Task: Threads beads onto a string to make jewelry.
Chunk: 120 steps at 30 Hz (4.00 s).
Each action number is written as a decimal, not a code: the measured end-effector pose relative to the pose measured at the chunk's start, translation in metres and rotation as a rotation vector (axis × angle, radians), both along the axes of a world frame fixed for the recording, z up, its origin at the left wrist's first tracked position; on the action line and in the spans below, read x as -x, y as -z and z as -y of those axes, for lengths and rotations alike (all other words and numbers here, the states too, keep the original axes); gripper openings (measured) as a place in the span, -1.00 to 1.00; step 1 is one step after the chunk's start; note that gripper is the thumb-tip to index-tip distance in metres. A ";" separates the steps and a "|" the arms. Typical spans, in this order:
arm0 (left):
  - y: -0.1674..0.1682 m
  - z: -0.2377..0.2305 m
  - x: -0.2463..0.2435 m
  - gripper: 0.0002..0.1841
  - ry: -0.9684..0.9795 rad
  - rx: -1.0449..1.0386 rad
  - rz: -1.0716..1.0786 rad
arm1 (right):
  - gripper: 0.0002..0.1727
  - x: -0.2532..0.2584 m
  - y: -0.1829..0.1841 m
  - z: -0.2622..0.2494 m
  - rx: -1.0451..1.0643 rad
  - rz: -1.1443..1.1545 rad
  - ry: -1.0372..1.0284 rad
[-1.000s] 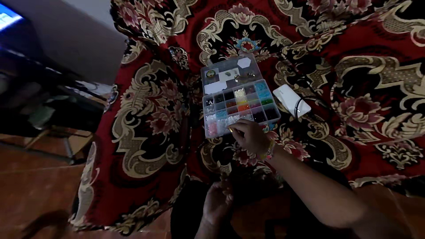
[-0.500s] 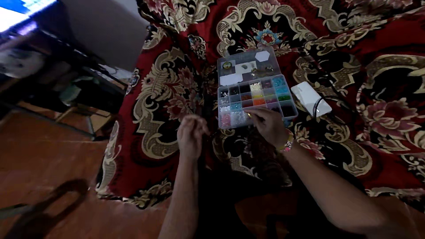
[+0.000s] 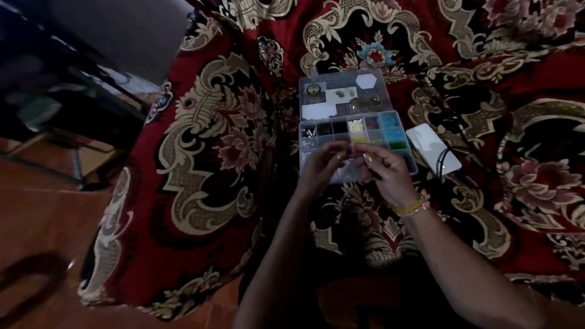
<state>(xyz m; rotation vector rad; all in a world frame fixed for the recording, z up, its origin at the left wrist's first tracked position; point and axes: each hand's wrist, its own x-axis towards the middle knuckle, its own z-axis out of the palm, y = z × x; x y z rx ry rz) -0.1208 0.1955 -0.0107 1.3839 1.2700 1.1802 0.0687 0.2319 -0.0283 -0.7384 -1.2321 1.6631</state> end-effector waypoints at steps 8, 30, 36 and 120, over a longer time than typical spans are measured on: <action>-0.009 0.007 -0.006 -0.86 0.041 0.178 0.185 | -0.66 0.000 0.006 0.005 -0.113 0.034 -0.061; -0.019 0.016 0.020 -0.92 0.075 -0.147 -0.302 | -0.58 0.004 0.005 0.016 -0.382 0.342 -0.086; -0.010 0.014 0.011 -0.96 0.032 -0.272 -0.473 | -0.55 0.005 -0.003 0.016 -0.022 0.092 -0.209; 0.005 0.005 -0.019 -0.76 -0.029 0.396 0.599 | -0.92 0.020 -0.001 0.033 -0.143 0.195 0.190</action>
